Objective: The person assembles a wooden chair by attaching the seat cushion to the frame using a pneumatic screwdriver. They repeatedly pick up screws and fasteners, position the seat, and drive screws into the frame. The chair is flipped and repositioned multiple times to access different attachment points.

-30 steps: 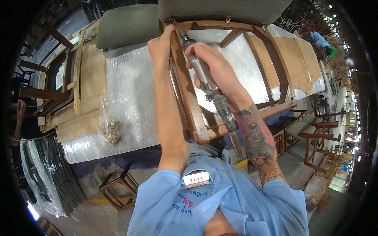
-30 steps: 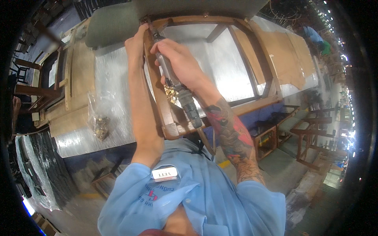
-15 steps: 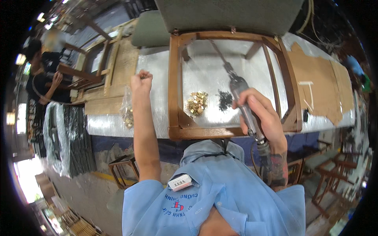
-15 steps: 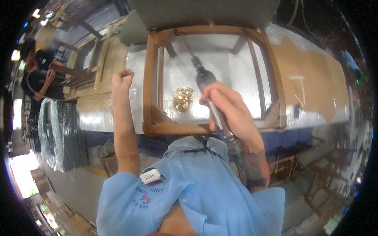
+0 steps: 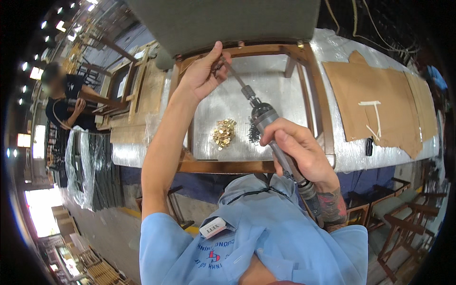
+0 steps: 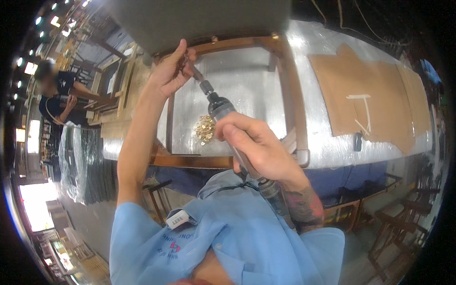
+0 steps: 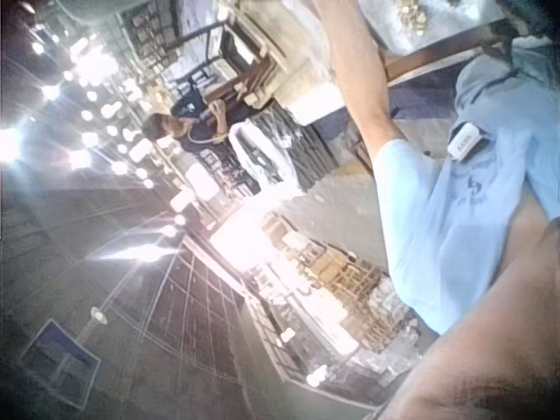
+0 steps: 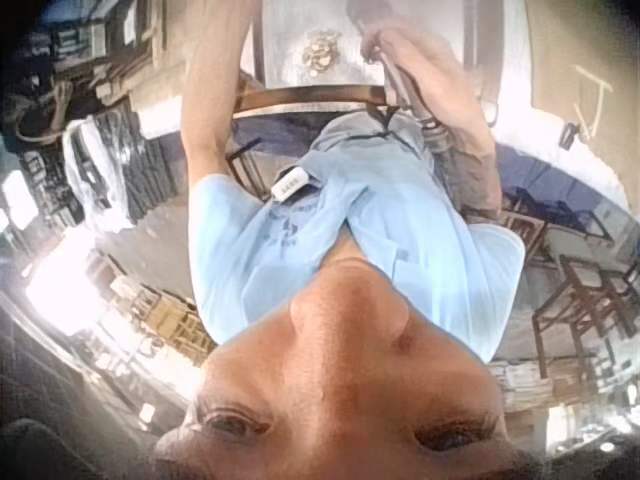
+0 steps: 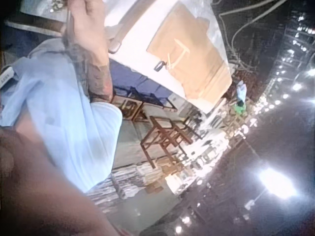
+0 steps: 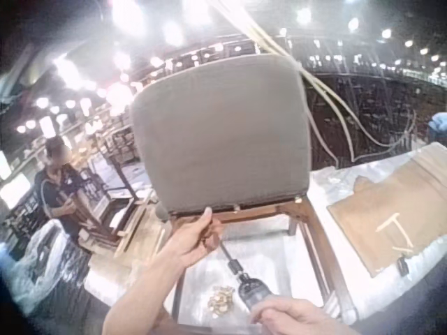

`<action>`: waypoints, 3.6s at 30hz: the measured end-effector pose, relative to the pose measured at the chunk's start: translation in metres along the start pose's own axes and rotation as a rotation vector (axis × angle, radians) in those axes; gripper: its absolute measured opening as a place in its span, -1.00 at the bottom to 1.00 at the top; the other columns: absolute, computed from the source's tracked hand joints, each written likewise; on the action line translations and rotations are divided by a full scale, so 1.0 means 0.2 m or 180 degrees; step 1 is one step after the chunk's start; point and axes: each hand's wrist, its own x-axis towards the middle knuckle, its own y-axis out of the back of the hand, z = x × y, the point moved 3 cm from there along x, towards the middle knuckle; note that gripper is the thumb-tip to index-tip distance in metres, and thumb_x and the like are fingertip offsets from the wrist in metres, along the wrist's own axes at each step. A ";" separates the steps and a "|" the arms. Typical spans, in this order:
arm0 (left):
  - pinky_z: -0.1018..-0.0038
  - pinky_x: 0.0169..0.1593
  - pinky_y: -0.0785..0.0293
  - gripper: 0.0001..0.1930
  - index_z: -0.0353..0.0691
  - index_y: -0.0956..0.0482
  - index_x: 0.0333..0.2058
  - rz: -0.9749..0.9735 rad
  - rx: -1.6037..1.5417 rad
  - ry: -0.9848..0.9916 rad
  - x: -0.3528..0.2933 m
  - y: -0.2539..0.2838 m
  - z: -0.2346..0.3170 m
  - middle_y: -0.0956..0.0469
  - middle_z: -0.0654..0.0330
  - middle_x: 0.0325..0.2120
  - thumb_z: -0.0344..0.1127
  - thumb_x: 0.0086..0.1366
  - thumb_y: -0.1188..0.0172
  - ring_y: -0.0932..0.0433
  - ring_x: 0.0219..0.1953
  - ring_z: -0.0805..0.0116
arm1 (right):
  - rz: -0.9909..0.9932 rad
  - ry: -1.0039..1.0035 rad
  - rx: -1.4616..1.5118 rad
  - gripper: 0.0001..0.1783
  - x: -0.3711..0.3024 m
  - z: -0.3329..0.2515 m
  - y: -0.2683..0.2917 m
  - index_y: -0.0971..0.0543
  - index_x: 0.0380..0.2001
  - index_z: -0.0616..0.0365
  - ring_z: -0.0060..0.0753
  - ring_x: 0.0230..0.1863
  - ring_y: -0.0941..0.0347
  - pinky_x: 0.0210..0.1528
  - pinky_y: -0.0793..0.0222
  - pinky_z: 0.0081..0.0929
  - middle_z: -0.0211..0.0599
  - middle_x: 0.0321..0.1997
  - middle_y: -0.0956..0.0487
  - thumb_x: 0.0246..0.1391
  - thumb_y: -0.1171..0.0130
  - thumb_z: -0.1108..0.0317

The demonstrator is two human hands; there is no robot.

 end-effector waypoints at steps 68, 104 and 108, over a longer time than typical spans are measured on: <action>0.40 -0.17 -0.52 -0.68 -0.42 -0.70 -0.34 0.1290 0.1733 -0.1809 0.56 -0.80 -0.60 -0.68 0.04 -0.44 -0.22 0.10 -0.42 -0.63 -0.37 0.29 | 0.1512 0.0650 0.0180 -0.64 -0.25 0.05 0.43 -0.44 -0.14 0.23 -0.58 -0.63 -0.42 -0.56 -0.31 -0.69 -0.13 -0.24 -0.52 0.40 0.22 0.16; 0.37 -0.69 -0.13 -0.54 -0.39 -0.49 -0.40 0.0993 0.0176 -0.0129 0.65 -0.77 -0.79 -0.42 0.19 -0.67 -0.06 0.05 -0.43 -0.31 -0.75 0.39 | 0.1761 0.0190 -0.0020 -0.64 0.02 -0.02 0.53 -0.45 -0.27 0.08 -0.55 -0.66 -0.42 -0.63 -0.35 -0.64 -0.31 -0.36 -0.50 0.37 0.15 0.03; 0.37 -0.69 -0.12 -0.54 -0.42 -0.48 -0.39 0.0928 0.0188 -0.0195 0.68 -0.75 -0.80 -0.40 0.17 -0.69 -0.07 0.08 -0.41 -0.31 -0.76 0.39 | 0.1836 0.0146 -0.0067 -0.69 0.08 -0.04 0.52 -0.41 -0.28 0.04 -0.57 -0.71 -0.40 -0.67 -0.30 -0.66 -0.30 -0.38 -0.51 0.38 0.17 0.06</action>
